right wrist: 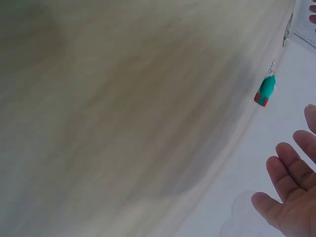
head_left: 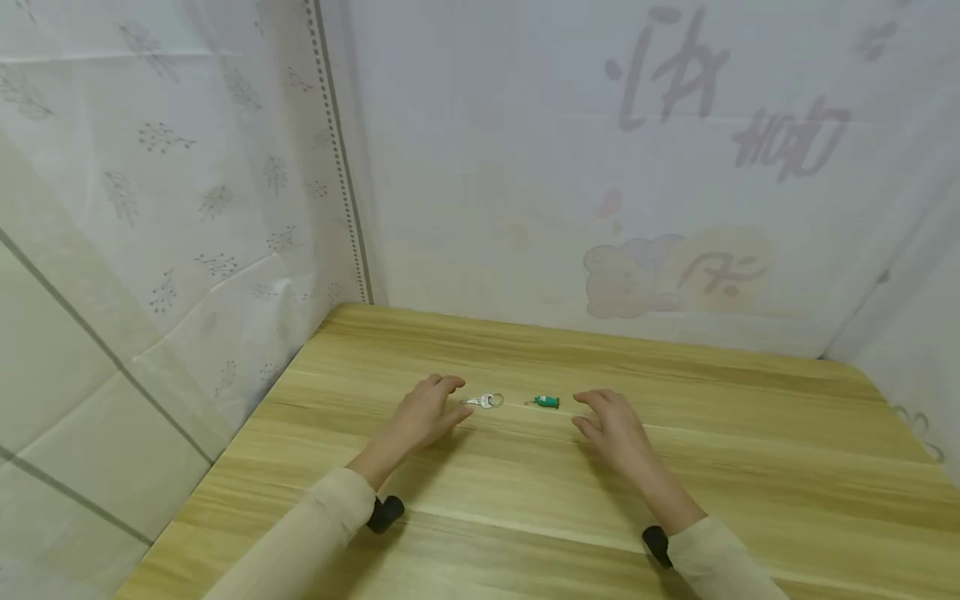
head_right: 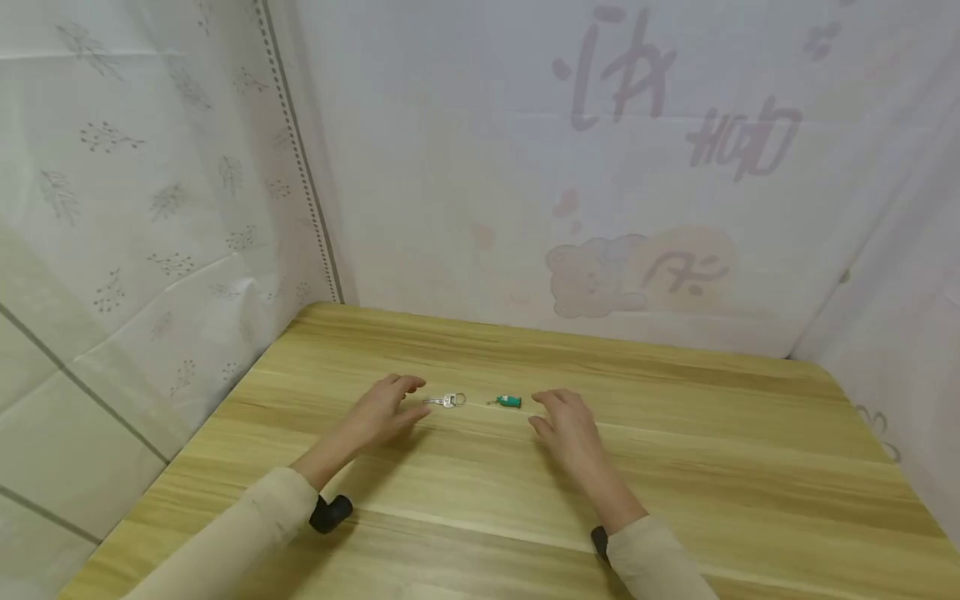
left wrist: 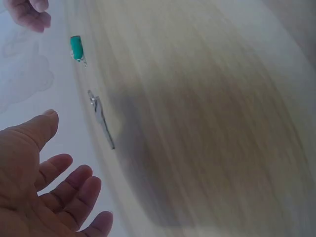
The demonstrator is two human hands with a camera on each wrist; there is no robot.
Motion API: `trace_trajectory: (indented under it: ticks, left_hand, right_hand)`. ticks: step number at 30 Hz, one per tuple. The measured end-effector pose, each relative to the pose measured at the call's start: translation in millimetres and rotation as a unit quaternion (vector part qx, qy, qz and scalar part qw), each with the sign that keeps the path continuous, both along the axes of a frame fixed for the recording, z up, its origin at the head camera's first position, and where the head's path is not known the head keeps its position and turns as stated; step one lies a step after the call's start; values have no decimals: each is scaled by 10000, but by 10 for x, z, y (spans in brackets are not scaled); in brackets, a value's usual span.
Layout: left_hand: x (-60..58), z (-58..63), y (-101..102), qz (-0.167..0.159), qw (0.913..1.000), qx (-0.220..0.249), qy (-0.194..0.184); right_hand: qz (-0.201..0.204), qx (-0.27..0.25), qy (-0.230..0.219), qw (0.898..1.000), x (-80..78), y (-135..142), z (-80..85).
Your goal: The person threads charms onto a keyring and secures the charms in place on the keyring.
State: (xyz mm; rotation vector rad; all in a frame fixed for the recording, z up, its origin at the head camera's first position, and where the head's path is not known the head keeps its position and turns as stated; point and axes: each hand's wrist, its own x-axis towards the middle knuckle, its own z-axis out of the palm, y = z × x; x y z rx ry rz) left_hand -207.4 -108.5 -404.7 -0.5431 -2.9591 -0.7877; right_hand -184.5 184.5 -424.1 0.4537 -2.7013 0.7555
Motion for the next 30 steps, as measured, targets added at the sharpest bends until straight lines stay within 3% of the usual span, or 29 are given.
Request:
trace_trajectory:
  ticks: [7,17,30]
  left_hand:
    - [-107,-104,76,65,9997,145,-183]
    - [-237,-158,190,77,10000,-13,-45]
    - [-368,-168,379,46,9996,-100,-275]
  right_hand:
    - [163,-136,-420,9989,-144,-169,-42]
    - [221,27,-448,9987,-321,-322,-91]
    - [247,457,-674,9964,-480,-424,-125]
